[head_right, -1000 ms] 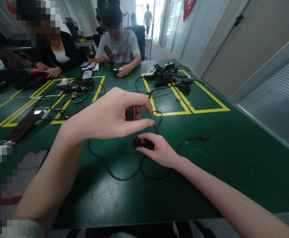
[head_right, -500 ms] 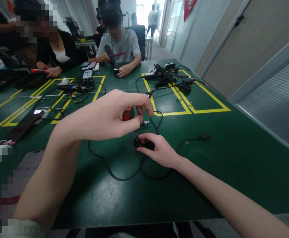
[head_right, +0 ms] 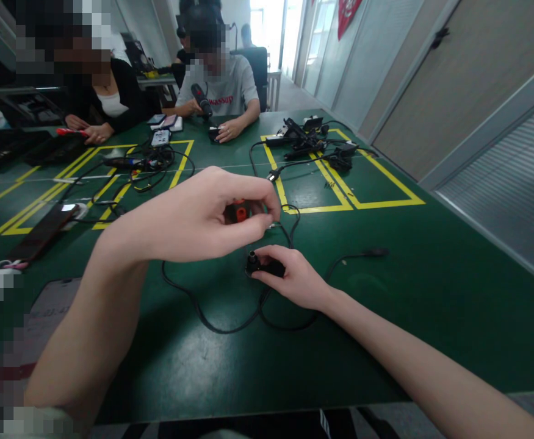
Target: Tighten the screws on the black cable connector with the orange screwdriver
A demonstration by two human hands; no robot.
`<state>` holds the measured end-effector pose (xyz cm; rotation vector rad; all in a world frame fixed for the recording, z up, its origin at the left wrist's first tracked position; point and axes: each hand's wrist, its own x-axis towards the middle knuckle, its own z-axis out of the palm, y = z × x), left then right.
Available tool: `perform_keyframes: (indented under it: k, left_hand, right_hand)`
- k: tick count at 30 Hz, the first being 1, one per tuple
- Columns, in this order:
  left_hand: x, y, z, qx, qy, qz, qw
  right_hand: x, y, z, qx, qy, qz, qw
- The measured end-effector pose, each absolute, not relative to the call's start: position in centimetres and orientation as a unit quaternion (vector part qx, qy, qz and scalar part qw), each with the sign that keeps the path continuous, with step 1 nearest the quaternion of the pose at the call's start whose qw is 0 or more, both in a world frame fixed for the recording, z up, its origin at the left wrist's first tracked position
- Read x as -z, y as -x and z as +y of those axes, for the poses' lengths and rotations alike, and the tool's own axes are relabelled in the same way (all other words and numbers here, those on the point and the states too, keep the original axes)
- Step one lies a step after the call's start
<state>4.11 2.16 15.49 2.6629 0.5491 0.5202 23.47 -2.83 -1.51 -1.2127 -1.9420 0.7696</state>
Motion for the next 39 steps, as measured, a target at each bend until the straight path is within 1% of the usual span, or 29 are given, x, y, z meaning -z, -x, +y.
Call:
perform_keyframes:
  k: [6, 22, 26, 34, 39]
  left_hand:
    - [-15.47, -4.16, 2.11, -0.203, -0.935, 0.197, 0.211]
    - [-14.86, -3.95, 2.64, -0.242, -0.942, 0.198, 0.122]
    - [-15.07, -3.90, 2.51, -0.231, -0.946, 0.201, 0.107]
    - [-15.02, -3.98, 2.55, -0.231, -0.945, 0.209, 0.102]
    - [-14.95, -4.23, 2.44, -0.227, -0.943, 0.209, 0.128]
  right_hand:
    - [1.62, -23.58, -2.81, -0.304, 0.465, -0.754, 0.349]
    - [1.78, -23.59, -2.82, -0.303, 0.467, -0.753, 0.351]
    - [1.91, -23.60, -2.79, -0.302, 0.469, -0.752, 0.351]
    - [1.73, -23.61, -2.74, -0.303, 0.469, -0.754, 0.347]
    - [1.61, -23.62, -2.78, -0.302, 0.469, -0.755, 0.346]
